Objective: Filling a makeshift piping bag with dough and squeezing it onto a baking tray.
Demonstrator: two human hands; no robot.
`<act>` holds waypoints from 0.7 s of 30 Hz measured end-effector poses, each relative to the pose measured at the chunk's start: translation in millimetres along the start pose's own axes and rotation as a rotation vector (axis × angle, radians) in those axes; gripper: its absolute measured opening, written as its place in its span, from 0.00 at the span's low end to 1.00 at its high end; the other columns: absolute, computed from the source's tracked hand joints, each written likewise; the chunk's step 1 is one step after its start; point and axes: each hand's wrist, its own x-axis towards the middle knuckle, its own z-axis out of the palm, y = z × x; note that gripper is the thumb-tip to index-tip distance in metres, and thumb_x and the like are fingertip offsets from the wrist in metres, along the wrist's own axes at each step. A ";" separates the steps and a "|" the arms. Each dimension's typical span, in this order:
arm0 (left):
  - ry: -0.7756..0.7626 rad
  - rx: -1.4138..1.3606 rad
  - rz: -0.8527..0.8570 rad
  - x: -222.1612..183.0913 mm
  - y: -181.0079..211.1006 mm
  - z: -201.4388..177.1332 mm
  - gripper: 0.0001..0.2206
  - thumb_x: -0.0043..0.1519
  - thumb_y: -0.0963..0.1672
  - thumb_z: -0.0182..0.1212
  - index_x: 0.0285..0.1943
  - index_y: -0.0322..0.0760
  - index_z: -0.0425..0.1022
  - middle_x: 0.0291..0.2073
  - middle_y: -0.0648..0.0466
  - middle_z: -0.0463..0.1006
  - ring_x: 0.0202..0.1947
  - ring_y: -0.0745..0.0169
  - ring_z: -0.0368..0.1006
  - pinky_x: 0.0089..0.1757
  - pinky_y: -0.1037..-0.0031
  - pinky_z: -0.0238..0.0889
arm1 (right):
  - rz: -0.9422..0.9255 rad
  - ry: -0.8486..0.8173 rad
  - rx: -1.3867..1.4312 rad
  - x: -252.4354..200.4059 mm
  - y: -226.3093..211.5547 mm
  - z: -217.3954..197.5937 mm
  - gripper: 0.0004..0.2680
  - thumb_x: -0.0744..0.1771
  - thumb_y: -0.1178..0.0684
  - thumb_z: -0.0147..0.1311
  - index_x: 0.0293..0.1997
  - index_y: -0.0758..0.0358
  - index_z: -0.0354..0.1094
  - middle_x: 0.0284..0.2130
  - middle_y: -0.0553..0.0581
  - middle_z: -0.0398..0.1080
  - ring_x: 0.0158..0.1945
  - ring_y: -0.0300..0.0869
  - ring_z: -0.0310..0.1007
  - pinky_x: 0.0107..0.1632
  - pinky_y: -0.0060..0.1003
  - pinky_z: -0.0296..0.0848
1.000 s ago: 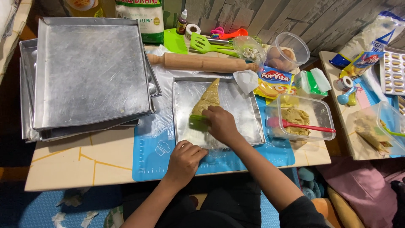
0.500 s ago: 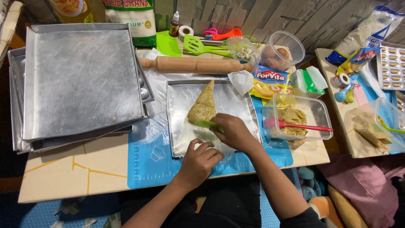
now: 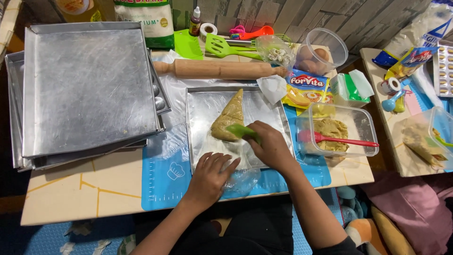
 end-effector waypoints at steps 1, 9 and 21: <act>0.002 0.001 0.004 4.2 2.1 -3.0 0.36 0.46 0.35 0.67 0.69 0.38 0.68 0.56 0.44 0.75 0.57 0.41 0.70 0.59 0.49 0.59 | 0.000 0.004 -0.002 -1.1 2.6 11.9 0.02 0.66 0.58 0.55 0.41 0.62 0.71 0.33 0.55 0.71 0.36 0.50 0.72 0.36 0.43 0.67; 0.267 -0.236 0.162 23.2 17.2 -20.8 0.05 0.63 0.35 0.64 0.34 0.30 0.76 0.31 0.47 0.80 0.32 0.50 0.78 0.36 0.67 0.73 | 0.008 0.117 -0.251 1.9 30.8 80.2 0.05 0.61 0.57 0.60 0.31 0.57 0.65 0.26 0.53 0.68 0.32 0.52 0.68 0.24 0.50 0.62; -0.009 -0.008 -0.042 -14.3 -1.0 -19.8 0.43 0.48 0.38 0.74 0.76 0.46 0.58 0.71 0.47 0.63 0.70 0.38 0.58 0.67 0.48 0.53 | 0.095 0.095 -0.136 5.2 24.8 57.4 0.06 0.64 0.53 0.61 0.39 0.60 0.70 0.33 0.53 0.74 0.33 0.52 0.73 0.31 0.46 0.67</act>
